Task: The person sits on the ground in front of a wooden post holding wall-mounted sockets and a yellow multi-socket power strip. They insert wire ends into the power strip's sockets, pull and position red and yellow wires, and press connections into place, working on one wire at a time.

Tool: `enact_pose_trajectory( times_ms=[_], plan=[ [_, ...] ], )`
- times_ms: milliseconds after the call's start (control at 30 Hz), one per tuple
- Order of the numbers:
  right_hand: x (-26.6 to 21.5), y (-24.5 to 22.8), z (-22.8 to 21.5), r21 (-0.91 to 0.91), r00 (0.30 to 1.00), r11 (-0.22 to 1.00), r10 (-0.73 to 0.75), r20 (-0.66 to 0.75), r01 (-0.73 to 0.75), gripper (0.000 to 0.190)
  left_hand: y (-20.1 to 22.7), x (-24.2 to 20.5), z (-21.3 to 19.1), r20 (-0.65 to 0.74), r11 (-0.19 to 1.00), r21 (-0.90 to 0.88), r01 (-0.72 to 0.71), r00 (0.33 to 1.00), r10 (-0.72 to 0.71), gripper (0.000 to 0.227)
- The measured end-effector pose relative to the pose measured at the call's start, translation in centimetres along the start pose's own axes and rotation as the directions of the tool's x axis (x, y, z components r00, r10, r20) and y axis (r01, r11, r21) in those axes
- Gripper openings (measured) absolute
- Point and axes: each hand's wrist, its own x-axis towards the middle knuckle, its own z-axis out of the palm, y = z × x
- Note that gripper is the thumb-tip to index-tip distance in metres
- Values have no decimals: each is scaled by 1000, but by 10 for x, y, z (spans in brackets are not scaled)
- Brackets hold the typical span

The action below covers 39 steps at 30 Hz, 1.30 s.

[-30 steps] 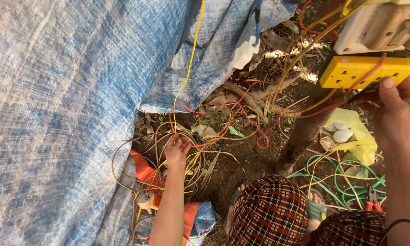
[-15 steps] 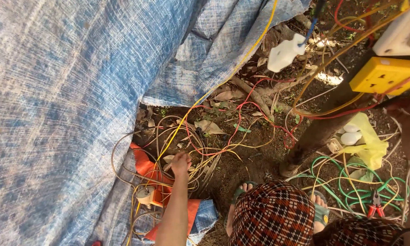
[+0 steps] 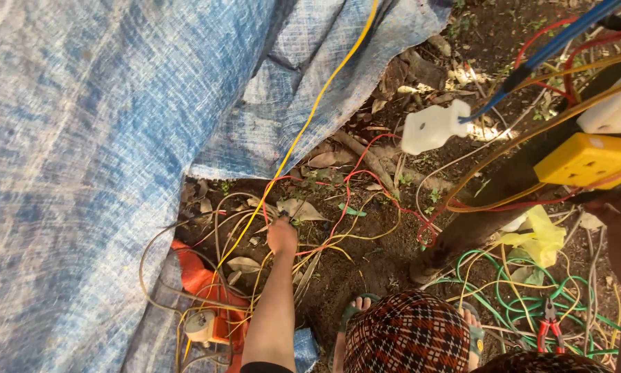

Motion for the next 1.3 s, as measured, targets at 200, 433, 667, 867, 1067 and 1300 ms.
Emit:
enact_pose_trajectory(
  times_ms=[200, 433, 667, 867, 1067, 1300],
  plan=[
    [-10, -61, 36, 100, 999, 995, 15, -33, -12, 44, 6, 13, 11, 220, 927, 37, 372, 902, -371, 36],
    [-12, -72, 42, 42, 1000, 999, -1, -24, 2, 54, 8, 17, 9, 209, 860, -63, 506, 850, -484, 23],
    [-6, -99, 65, 19, 999, 1000, 22, -32, -21, 65, 30, -24, -27, 142, 458, -865, 205, 975, -168, 16],
    [-6, -161, 101, 176, 999, 984, -8, -31, 14, 56, 122, -111, -106, 161, 190, -976, 110, 947, 277, 2],
    [-10, -179, 111, 107, 987, 992, 84, -135, -70, 33, 218, -180, -165, 120, 219, -976, -15, 801, 587, 8],
    [1, -170, 116, 186, 990, 980, 84, -109, -63, 33, 330, -243, -225, -287, 62, -753, -656, 411, 865, 14]
  ],
)
